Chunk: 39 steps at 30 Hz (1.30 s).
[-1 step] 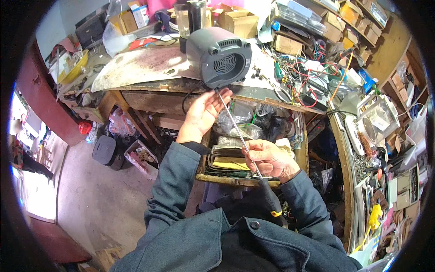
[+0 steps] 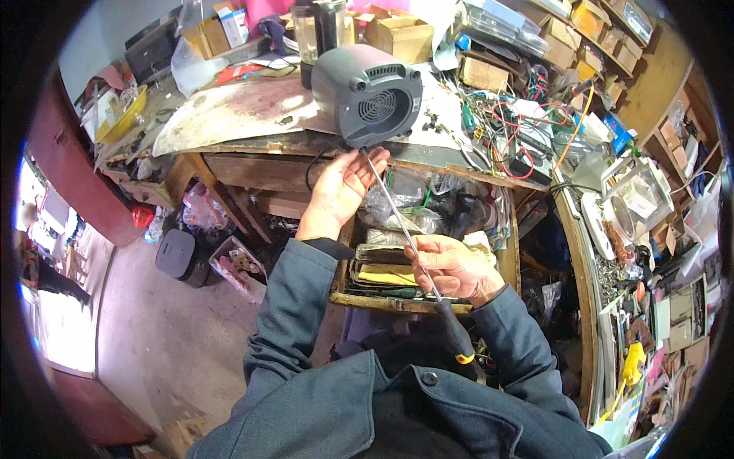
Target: The person uses a screwdriver to remove screws from a small grey electronic device, opens the casing, and manipulates internal components and wires. They repeatedly insert and remove the screwdriver while adjusting parts inside the device.
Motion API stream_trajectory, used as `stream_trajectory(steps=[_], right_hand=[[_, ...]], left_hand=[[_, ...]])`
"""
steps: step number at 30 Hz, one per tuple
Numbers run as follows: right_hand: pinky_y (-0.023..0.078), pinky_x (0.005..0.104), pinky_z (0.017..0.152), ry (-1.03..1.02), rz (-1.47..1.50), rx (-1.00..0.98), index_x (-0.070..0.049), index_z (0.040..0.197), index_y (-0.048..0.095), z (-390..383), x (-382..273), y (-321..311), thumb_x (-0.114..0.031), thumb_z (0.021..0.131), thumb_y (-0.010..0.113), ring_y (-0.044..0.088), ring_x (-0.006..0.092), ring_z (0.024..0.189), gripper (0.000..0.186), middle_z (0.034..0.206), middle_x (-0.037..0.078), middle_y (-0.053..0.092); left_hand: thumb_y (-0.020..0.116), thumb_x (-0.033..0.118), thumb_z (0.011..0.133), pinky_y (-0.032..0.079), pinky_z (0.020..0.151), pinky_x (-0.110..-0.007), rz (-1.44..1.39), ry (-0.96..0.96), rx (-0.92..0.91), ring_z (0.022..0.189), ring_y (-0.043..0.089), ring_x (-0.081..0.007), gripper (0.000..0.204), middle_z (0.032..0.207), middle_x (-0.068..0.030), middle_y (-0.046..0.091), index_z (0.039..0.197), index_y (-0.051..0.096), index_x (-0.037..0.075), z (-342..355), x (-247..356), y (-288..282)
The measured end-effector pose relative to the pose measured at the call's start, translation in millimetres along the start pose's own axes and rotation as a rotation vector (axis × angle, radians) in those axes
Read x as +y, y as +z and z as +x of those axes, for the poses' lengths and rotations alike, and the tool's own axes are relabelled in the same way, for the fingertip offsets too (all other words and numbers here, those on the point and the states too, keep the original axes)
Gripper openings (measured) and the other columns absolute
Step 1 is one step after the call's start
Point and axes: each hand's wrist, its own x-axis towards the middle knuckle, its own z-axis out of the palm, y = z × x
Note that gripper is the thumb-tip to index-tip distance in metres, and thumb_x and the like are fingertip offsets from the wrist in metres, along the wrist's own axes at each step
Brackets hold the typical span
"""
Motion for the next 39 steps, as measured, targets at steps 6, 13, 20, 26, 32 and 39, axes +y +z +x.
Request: stream_trajectory(steps=[6, 13, 20, 26, 32, 39], right_hand=[[0.033, 0.0185, 0.038, 0.012, -0.125, 0.135, -0.002, 0.122, 0.062, -1.4, -2.7, 3.4, -0.02, 0.107, 0.066, 0.047, 0.0046, 0.043, 0.024, 0.078, 0.015, 0.071], [0.035, 0.021, 0.039, -0.051, -0.008, 0.141, -0.003, 0.126, 0.065, 1.1, -3.3, 17.2, -0.017, 0.108, 0.064, 0.049, 0.0068, 0.042, 0.022, 0.079, 0.015, 0.073], [0.03, 0.02, 0.037, -0.078, -0.256, 0.312, -0.006, 0.09, 0.063, 0.7, 5.2, 8.3, -0.015, 0.099, 0.077, 0.05, 0.0054, 0.041, 0.019, 0.071, 0.011, 0.071], [0.031, 0.0195, 0.037, -0.077, -0.235, 0.352, -0.006, 0.091, 0.062, -13.3, 18.4, 2.7, -0.013, 0.096, 0.08, 0.048, 0.0058, 0.038, 0.02, 0.068, 0.01, 0.071], [0.032, 0.0194, 0.036, -0.079, -0.189, 0.332, -0.005, 0.095, 0.062, -23.1, 18.9, 2.9, -0.011, 0.096, 0.079, 0.05, 0.0057, 0.038, 0.019, 0.068, 0.01, 0.071], [0.031, 0.0206, 0.037, -0.128, -0.209, 0.358, -0.005, 0.098, 0.06, -43.4, 29.6, -1.2, -0.011, 0.099, 0.077, 0.048, 0.0054, 0.038, 0.018, 0.07, 0.009, 0.072]], left_hand=[[0.047, 0.024, 0.111, 0.05, 0.116, -0.055, -0.168, -0.039, 0.088, 0.133, 0.06, -0.0486, 0.052, 0.14, -0.0363, 0.059, 0.14, 0.044, -0.019, 8.5, 1.2, 3.2], [0.043, 0.024, 0.111, 0.048, 0.117, -0.059, -0.196, -0.033, 0.098, 0.134, 0.057, -0.0506, 0.053, 0.142, -0.0371, 0.056, 0.141, 0.042, -0.02, 6.3, 3.7, 5.5], [0.045, 0.017, 0.109, 0.046, 0.119, -0.06, -0.167, 0.001, 0.079, 0.14, 0.052, -0.052, 0.051, 0.148, -0.0414, 0.05, 0.141, 0.041, -0.023, 4.7, 3.5, 7.1], [0.043, 0.013, 0.109, 0.048, 0.119, -0.058, -0.145, 0.009, 0.125, 0.14, 0.052, -0.0512, 0.045, 0.145, -0.0396, 0.053, 0.137, 0.045, -0.022, 4.1, -0.1, 8.0], [0.05, 0.008, 0.109, 0.055, 0.114, -0.048, 0.003, 0.024, 0.166, 0.131, 0.064, -0.041, 0.034, 0.137, -0.0314, 0.063, 0.132, 0.054, -0.017, 10.6, -12.2, 3.5], [0.06, 0.011, 0.108, 0.063, 0.099, -0.039, 0.218, 0.082, 0.209, 0.114, 0.074, -0.0329, 0.026, 0.122, -0.0245, 0.072, 0.123, 0.062, -0.01, 12.0, -36.2, 16.4]])
